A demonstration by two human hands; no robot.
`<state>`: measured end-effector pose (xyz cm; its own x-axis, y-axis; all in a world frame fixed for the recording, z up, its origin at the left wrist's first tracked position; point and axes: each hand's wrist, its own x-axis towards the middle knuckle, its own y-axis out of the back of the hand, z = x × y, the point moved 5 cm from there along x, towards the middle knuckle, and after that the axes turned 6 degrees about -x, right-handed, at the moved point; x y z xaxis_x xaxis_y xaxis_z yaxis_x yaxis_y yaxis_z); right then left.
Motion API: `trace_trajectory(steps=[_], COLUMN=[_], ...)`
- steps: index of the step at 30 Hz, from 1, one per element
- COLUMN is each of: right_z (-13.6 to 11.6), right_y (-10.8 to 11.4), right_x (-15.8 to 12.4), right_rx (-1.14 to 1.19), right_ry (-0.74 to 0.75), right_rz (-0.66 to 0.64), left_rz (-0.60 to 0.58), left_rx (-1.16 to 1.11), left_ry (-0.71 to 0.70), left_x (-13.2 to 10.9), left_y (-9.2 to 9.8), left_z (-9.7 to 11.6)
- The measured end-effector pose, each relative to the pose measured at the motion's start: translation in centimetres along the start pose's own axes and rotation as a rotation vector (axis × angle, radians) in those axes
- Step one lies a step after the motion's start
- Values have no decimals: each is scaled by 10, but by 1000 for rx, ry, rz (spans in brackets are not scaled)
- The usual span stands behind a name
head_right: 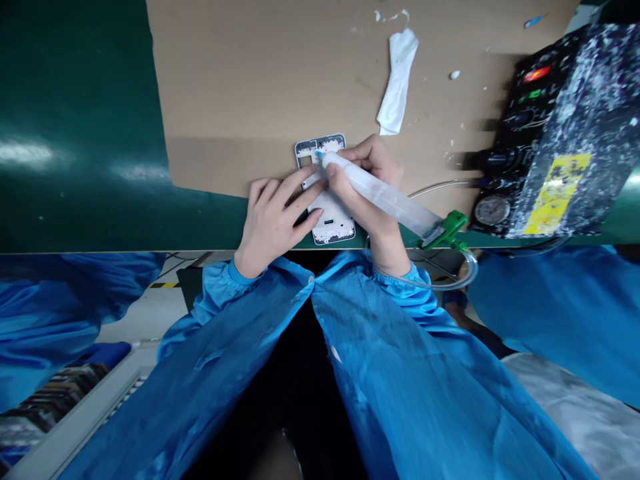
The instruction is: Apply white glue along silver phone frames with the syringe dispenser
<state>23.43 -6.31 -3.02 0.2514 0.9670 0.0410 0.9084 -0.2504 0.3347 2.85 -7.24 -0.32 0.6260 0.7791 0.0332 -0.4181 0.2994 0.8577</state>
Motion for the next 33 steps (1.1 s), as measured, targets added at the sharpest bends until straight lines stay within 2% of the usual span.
trace_trajectory(steps=[7,14,19,29,33], right_z=[5,-3,0,-8,2], right_y=[0,2,2,0,0], right_x=[-1,0,0,2,0], right_rx=[-25,-82,-114,-3,-19], right_ry=[-32,17,-15,31,-41], right_rz=[-25,1,-21,21,-17], left_rz=[29,10,1,2,-6], left_rx=[30,3,-14,-27,-47], left_ry=[-28,-18,-11,-12,-8], left_x=[0,0,0,1,0], left_y=[1,0,0,0,-1], left_z=[1,0,0,0,-2])
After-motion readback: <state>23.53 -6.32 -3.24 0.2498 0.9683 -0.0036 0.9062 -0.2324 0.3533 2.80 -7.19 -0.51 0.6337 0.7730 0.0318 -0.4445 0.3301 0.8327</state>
